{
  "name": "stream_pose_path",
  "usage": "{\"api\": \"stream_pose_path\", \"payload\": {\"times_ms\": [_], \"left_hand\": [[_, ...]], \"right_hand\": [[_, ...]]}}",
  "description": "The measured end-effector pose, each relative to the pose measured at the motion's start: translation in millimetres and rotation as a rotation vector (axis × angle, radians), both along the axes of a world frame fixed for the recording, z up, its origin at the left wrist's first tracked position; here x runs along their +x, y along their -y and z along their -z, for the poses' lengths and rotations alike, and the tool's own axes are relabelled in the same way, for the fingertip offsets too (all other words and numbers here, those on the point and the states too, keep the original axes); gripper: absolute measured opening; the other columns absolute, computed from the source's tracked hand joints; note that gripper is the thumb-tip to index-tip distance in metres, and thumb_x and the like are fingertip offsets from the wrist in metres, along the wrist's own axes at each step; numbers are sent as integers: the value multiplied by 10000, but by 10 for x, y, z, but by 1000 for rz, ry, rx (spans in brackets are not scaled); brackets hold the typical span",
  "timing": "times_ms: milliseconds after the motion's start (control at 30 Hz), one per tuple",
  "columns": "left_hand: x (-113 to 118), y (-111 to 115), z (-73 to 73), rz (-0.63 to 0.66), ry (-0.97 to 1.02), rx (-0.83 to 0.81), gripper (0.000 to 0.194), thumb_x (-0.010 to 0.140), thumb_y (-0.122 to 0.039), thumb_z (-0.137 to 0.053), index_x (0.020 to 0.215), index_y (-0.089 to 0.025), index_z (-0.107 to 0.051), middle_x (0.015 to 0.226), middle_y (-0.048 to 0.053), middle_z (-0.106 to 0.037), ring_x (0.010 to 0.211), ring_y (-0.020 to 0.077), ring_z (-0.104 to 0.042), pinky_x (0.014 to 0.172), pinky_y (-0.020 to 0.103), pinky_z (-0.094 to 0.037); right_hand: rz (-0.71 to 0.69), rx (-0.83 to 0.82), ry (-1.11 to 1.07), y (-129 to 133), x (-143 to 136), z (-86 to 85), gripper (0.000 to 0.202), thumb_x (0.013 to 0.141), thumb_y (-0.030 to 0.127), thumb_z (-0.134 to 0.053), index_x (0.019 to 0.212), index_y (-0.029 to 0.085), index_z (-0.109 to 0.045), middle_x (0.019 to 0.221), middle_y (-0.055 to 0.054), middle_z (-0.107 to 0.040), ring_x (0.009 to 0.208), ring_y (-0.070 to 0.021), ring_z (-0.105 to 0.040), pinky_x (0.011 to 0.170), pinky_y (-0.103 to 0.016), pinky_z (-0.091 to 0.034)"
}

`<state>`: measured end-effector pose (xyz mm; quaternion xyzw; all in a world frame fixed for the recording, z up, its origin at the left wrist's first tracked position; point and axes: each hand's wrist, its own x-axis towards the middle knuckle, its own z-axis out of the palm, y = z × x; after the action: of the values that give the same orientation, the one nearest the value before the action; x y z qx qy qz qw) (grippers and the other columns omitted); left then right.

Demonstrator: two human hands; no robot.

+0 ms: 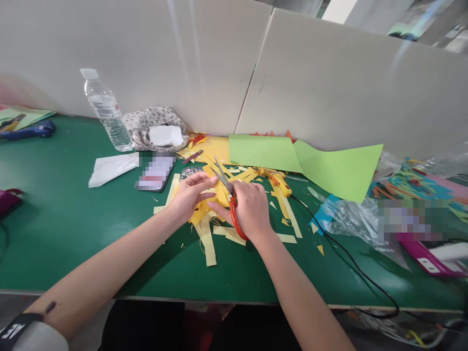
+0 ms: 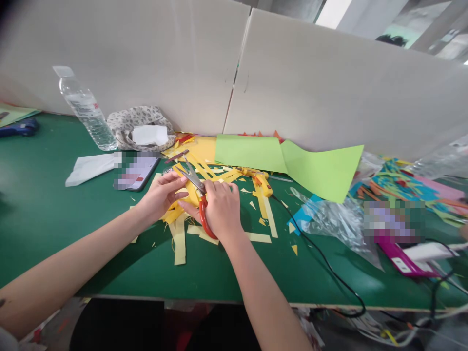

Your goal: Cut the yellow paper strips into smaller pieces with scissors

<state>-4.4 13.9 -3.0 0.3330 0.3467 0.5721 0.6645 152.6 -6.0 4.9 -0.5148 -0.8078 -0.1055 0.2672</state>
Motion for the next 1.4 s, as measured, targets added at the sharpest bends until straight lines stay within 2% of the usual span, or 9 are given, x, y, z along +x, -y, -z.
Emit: {"api": "stream_pose_path", "payload": {"times_ms": [167,667,833,1400], "left_hand": [[-12,-23,44,70,0,-18,203,582,-227,-796,676,-160,-629,728,-17,-639,635,83,-616,597,194,-536],[-33,-53,76,108,19,-9,172,594,-223,-787,648,-158,-638,662,-26,-618,538,58,-573,531,169,-488],[-26,-44,63,128,41,-7,164,606,-220,-783,639,-157,-636,653,-23,-604,521,53,-538,486,162,-459],[-23,-9,-3,160,43,-27,177,625,-228,-775,639,-150,-617,629,-35,-603,486,40,-502,503,170,-440]], "right_hand": [[-8,-7,14,2,-4,11,331,828,509,-448,871,189,-522,760,-45,-608,746,-202,-541,828,-345,-298],[-20,11,19,11,-9,18,307,839,483,-433,839,193,-533,682,-29,-613,662,-182,-550,849,-343,-291],[-26,28,7,10,-3,33,337,829,516,-438,829,194,-538,646,-17,-605,627,-171,-547,857,-340,-291],[-32,77,-4,-2,3,39,380,825,548,-442,762,188,-548,531,22,-541,531,-133,-493,820,-310,-304]]}}
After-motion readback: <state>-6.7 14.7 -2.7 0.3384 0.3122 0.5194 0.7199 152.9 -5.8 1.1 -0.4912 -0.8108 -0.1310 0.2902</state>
